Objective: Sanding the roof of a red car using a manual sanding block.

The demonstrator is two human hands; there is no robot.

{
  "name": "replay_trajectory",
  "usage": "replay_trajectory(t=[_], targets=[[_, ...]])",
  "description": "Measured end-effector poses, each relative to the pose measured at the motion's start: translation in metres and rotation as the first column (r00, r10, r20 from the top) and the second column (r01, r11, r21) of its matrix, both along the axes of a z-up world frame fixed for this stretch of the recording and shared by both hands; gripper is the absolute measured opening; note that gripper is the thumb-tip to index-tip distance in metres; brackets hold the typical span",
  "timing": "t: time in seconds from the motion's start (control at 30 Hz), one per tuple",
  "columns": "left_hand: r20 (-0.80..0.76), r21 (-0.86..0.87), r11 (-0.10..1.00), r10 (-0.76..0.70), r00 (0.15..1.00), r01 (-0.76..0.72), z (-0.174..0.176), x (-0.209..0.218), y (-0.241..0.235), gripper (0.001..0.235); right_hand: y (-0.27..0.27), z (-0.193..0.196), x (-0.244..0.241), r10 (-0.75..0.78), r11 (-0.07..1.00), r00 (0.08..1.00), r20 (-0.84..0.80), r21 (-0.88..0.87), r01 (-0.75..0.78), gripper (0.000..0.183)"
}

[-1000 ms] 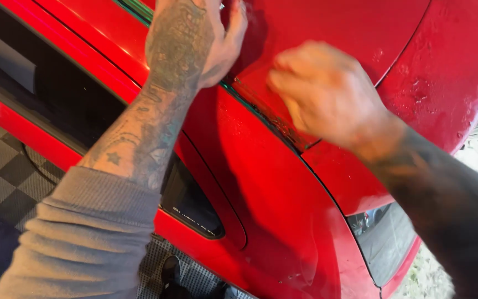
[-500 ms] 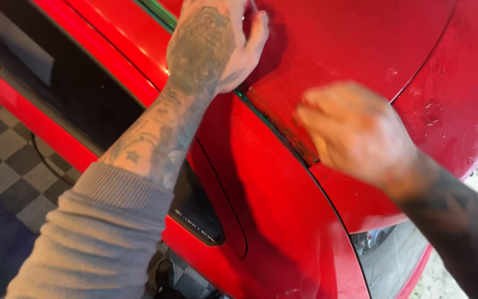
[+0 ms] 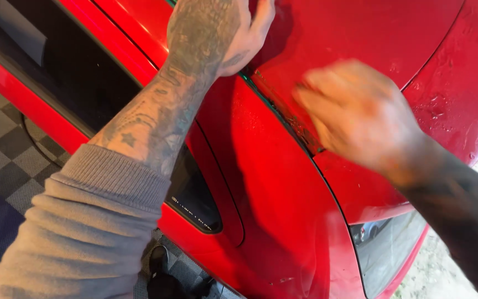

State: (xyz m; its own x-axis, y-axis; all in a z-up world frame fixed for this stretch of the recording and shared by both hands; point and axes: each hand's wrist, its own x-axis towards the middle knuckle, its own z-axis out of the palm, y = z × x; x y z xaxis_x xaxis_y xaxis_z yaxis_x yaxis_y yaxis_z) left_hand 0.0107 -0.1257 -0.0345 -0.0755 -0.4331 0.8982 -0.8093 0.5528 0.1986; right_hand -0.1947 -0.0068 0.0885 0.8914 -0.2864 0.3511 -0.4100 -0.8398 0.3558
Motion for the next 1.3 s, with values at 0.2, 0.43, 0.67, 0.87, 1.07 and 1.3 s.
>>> replay_trajectory(t=[0.2, 0.43, 0.67, 0.87, 1.07, 1.3], targets=[[-0.008, 0.015, 1.000, 0.025, 1.000, -0.025, 0.000, 0.003, -0.008, 0.027, -0.016, -0.002, -0.002, -0.045, 0.998, 0.997, -0.055, 0.039, 0.047, 0.021], [-0.038, 0.075, 0.995, 0.066, 0.997, -0.063, -0.010, 0.003, -0.005, 0.028, 0.001, 0.000, -0.001, 0.015, 1.000, 0.998, -0.056, 0.024, -0.014, 0.024], [-0.066, 0.105, 0.993, 0.065, 0.996, -0.058, 0.003, -0.018, 0.003, 0.031, 0.005, -0.003, 0.004, 0.019, 0.999, 0.997, -0.076, -0.024, -0.021, 0.020], [-0.100, 0.060, 0.997, 0.055, 0.994, -0.049, 0.020, -0.012, -0.004, 0.030, 0.001, -0.008, 0.001, -0.007, 1.000, 1.000, 0.013, 0.008, 0.007, 0.017], [-0.124, 0.078, 0.997, 0.022, 0.992, -0.012, 0.013, -0.005, 0.010, 0.027, 0.011, -0.014, -0.015, -0.058, 0.996, 0.998, 0.016, 0.072, 0.057, 0.023], [-0.106, 0.075, 0.995, -0.056, 0.993, 0.065, 0.028, -0.004, 0.009, 0.029, 0.023, -0.012, -0.022, -0.148, 0.984, 0.987, 0.056, 0.109, 0.141, 0.020]])
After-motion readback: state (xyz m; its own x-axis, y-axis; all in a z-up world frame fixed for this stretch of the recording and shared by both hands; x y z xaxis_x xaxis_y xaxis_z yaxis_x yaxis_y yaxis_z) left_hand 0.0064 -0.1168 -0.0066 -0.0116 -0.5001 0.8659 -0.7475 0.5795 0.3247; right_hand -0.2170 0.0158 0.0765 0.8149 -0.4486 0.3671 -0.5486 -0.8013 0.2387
